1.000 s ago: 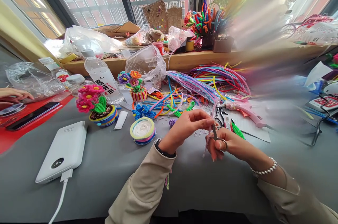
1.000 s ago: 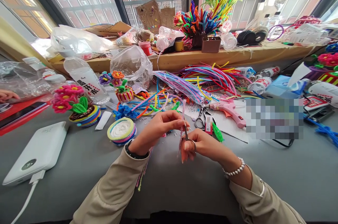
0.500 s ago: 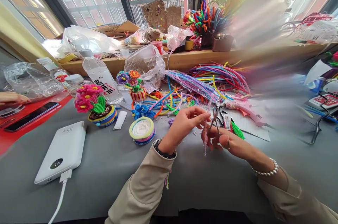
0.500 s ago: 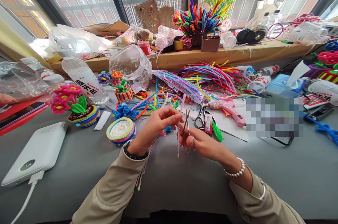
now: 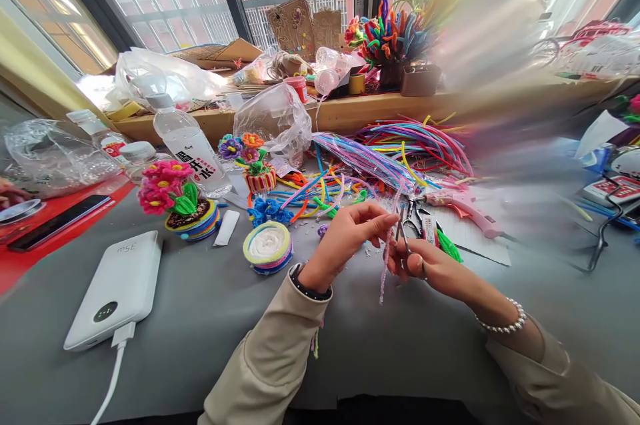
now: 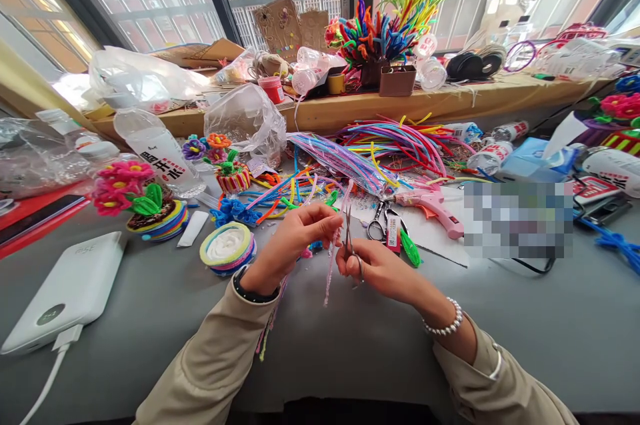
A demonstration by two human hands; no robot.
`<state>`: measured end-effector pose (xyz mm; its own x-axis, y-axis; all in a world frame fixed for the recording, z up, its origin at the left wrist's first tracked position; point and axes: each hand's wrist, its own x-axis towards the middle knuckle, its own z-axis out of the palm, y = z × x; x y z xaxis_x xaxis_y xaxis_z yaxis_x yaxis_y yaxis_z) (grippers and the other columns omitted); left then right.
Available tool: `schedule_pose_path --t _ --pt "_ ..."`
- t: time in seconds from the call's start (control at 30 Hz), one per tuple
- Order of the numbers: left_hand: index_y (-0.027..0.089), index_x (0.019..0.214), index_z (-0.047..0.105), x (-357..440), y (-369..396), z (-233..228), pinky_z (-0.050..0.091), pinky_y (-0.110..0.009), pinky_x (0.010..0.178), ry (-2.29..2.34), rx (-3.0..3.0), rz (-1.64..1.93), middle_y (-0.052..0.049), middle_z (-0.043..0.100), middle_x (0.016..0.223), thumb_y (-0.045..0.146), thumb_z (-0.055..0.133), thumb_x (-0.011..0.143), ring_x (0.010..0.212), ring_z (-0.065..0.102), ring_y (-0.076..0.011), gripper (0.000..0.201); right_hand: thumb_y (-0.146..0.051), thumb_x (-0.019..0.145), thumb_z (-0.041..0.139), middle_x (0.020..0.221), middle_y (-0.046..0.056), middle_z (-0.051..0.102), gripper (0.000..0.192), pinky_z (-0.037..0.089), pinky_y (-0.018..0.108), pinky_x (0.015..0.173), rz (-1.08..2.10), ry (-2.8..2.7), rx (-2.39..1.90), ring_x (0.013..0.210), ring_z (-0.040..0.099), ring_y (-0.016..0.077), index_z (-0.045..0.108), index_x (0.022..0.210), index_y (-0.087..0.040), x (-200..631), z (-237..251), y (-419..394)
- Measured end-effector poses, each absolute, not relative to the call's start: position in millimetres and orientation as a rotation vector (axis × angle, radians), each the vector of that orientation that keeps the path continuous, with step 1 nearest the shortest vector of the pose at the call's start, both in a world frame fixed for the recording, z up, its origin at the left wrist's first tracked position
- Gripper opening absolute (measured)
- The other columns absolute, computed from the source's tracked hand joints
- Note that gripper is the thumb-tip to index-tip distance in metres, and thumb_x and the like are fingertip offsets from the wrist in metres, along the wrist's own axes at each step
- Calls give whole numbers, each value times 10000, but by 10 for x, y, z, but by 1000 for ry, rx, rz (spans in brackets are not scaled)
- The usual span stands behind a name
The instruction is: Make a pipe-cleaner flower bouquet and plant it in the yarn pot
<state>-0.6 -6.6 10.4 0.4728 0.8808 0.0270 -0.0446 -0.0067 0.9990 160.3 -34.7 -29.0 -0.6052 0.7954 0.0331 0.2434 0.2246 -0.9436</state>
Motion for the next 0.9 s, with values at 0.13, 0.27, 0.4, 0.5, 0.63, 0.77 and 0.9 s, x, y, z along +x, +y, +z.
schedule_pose_path --t 0.13,0.27,0.4,0.5,0.63,0.77,0.9 --pt "124 626 543 -5 -64 90 330 -189 480 817 1421 797 19 526 556 422 621 647 490 441 -53 308 -774 641 250 597 -4 439 650 340 234 518 1392 -2004 -945 545 387 103 445 626 -154 1596 -269 -354" --pt "123 609 543 3 -63 89 300 -192 454 811 1428 785 25 512 525 422 622 641 469 423 -50 311 -765 646 278 587 -3 443 636 343 236 533 1419 -1977 -942 544 390 103 446 605 -153 1592 -248 -362" --pt "124 621 542 5 -59 87 299 -194 455 811 1417 802 29 506 512 394 622 651 465 417 -50 283 -743 665 321 544 -9 424 613 319 231 506 1419 -1931 -937 509 369 93 444 566 -151 1592 -253 -363" --pt "124 623 534 3 -54 84 304 -192 463 787 1409 816 28 515 512 385 603 675 465 420 -47 275 -732 662 360 487 -21 395 601 278 225 456 1402 -1903 -976 457 345 81 438 523 -152 1602 -291 -354" --pt "124 626 526 5 -56 89 309 -188 470 781 1396 833 27 527 518 361 610 681 460 425 -42 258 -689 689 401 414 -32 363 579 233 222 408 1390 -1850 -1054 386 306 64 394 449 -161 1614 -341 -337" --pt "129 648 531 3 -61 89 326 -191 481 765 1372 868 30 526 531 372 597 691 469 437 -46 256 -701 699 356 442 -25 383 590 271 224 438 1373 -1852 -1048 425 336 74 406 469 -160 1599 -325 -330" --pt "136 661 538 -7 -66 86 324 -191 484 770 1385 871 45 496 535 386 585 696 477 423 -45 257 -758 664 255 622 14 484 668 334 235 515 1383 -1902 -972 542 423 103 510 650 -141 1581 -297 -345"
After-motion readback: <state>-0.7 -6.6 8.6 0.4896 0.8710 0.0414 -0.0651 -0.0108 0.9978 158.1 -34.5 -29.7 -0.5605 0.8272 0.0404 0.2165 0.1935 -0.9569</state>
